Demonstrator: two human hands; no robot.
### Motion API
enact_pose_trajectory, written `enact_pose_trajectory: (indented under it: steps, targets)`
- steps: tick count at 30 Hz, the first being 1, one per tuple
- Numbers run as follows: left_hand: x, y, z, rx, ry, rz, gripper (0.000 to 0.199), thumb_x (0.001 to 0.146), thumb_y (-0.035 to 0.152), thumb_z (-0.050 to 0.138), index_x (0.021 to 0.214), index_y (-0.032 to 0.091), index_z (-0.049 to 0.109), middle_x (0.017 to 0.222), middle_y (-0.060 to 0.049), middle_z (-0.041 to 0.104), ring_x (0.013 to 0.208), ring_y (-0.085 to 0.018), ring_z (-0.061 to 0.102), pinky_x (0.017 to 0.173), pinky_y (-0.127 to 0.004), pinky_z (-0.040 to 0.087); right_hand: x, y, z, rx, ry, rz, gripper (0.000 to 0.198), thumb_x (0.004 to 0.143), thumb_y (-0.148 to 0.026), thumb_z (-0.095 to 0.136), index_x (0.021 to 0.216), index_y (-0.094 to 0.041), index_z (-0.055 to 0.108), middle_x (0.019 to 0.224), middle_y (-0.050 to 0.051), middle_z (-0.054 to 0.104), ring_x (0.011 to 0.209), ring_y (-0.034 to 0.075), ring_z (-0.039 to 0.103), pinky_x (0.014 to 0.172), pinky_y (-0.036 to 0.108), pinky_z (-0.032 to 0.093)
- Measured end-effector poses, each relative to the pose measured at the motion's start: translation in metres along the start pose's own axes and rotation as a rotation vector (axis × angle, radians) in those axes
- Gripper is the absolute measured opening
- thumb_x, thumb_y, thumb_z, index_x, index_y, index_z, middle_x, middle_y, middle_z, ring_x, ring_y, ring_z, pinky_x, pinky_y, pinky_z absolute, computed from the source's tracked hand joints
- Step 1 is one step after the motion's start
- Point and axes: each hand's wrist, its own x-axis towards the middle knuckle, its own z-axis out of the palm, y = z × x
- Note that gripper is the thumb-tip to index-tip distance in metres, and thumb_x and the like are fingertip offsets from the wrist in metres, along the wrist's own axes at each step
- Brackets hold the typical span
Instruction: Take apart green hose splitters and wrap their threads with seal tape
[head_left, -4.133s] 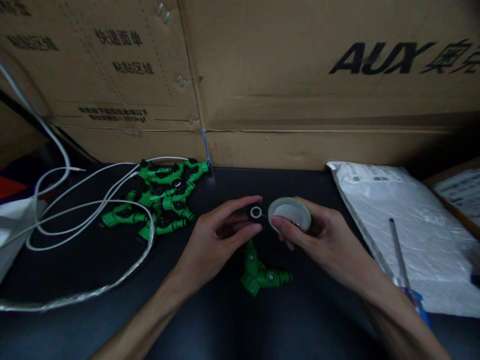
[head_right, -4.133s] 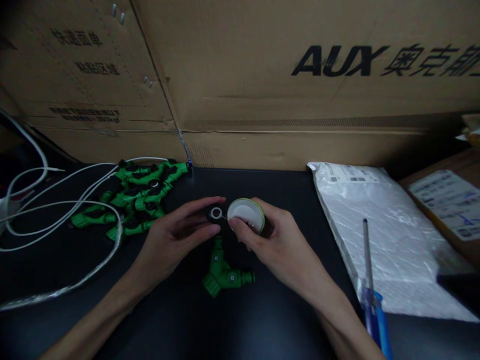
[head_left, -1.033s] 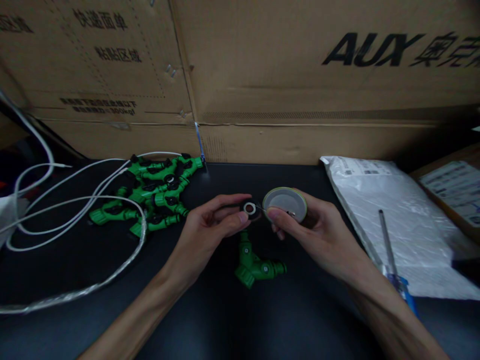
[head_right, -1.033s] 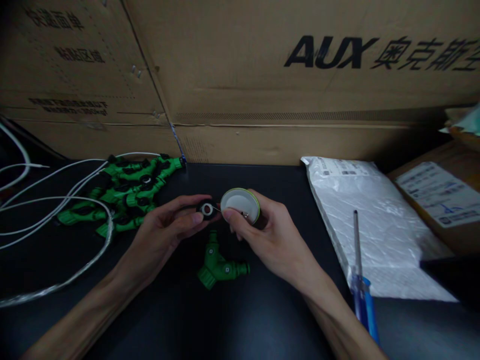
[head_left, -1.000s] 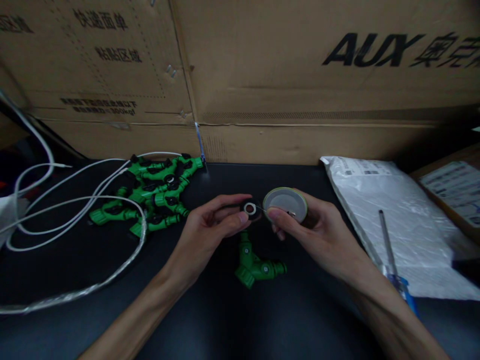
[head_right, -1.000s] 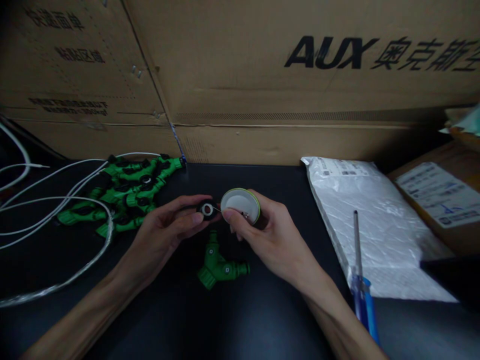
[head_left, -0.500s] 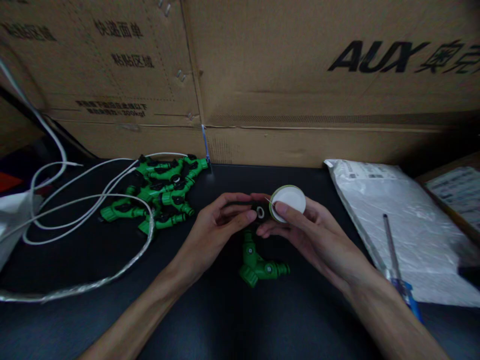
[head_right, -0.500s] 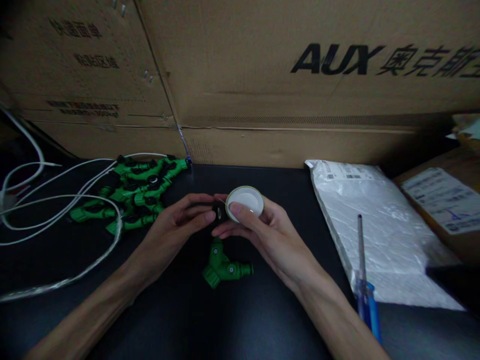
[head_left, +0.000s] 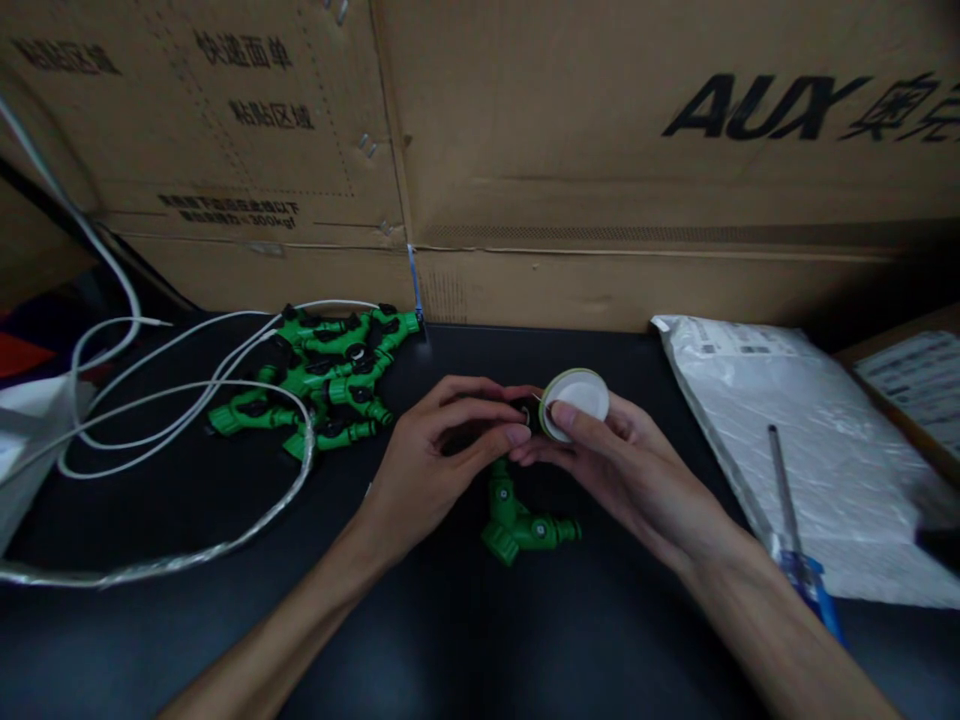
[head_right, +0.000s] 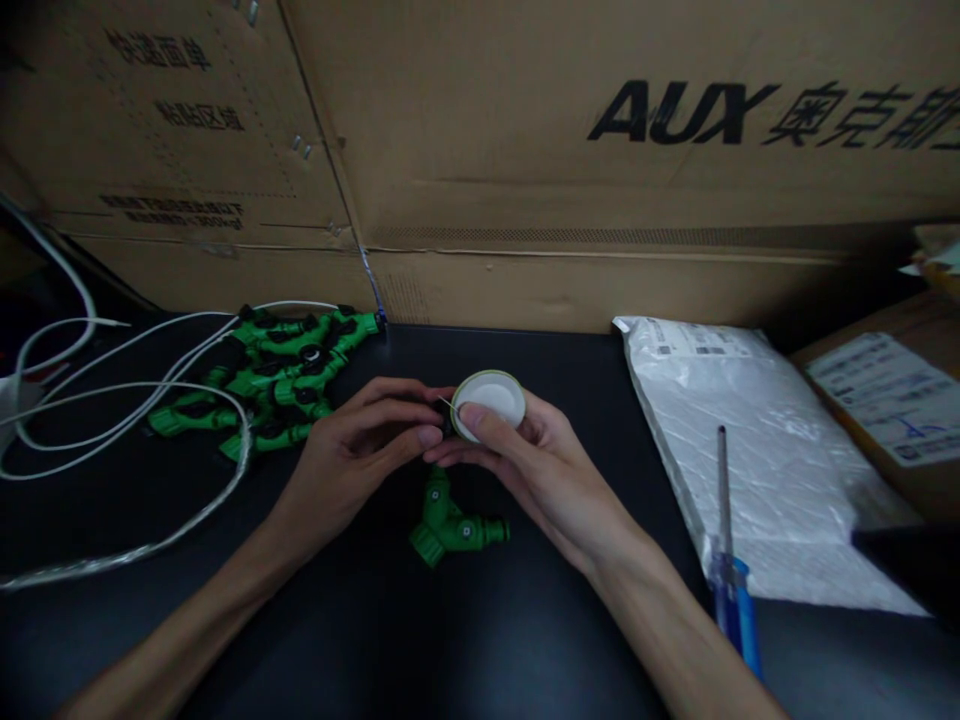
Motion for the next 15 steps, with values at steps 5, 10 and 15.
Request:
enact_pose_trajectory:
  steps: [5,10,15]
  targets:
    - [0.0012,-0.0002,-0.0033,0.022,-0.051,0.024,0.011,0.091,0.025,0.078,0.101,0.027,0.083,0.120,-0.004,0.068,0.116,-0.019,0.066,0.105,-0.033,0.052,-0.0021,0.0007,-0.0013,-0.041,-0.026,-0.010,0.017,0.097,-0.023,0.072,0.112,-0.022,0.080,0.105,0.004,0.079,0.089,0.012,0.076,0.086,0.024,0.063]
    - [0.0036,0.0003,-0.0053,0.032,-0.070,0.015,0.009,0.089,0.023,0.080,0.097,0.025,0.083,0.120,-0.004,0.068,0.116,-0.020,0.065,0.106,-0.036,0.052,-0.0020,0.0008,-0.0039,-0.078,-0.041,0.007,0.017,0.095,-0.024,0.074,0.111,-0.022,0.080,0.110,0.005,0.078,0.092,0.014,0.076,0.087,0.026,0.063]
    - [0.0036,-0.0012,-0.0048,-0.020,-0.078,-0.017,0.006,0.087,0.022,0.081,0.093,0.025,0.082,0.122,-0.004,0.065,0.117,-0.021,0.066,0.102,-0.036,0.055,-0.0025,0.0011,-0.0050,-0.110,-0.057,0.003,0.016,0.096,-0.025,0.073,0.111,-0.025,0.080,0.108,0.004,0.078,0.093,0.014,0.075,0.085,0.025,0.063]
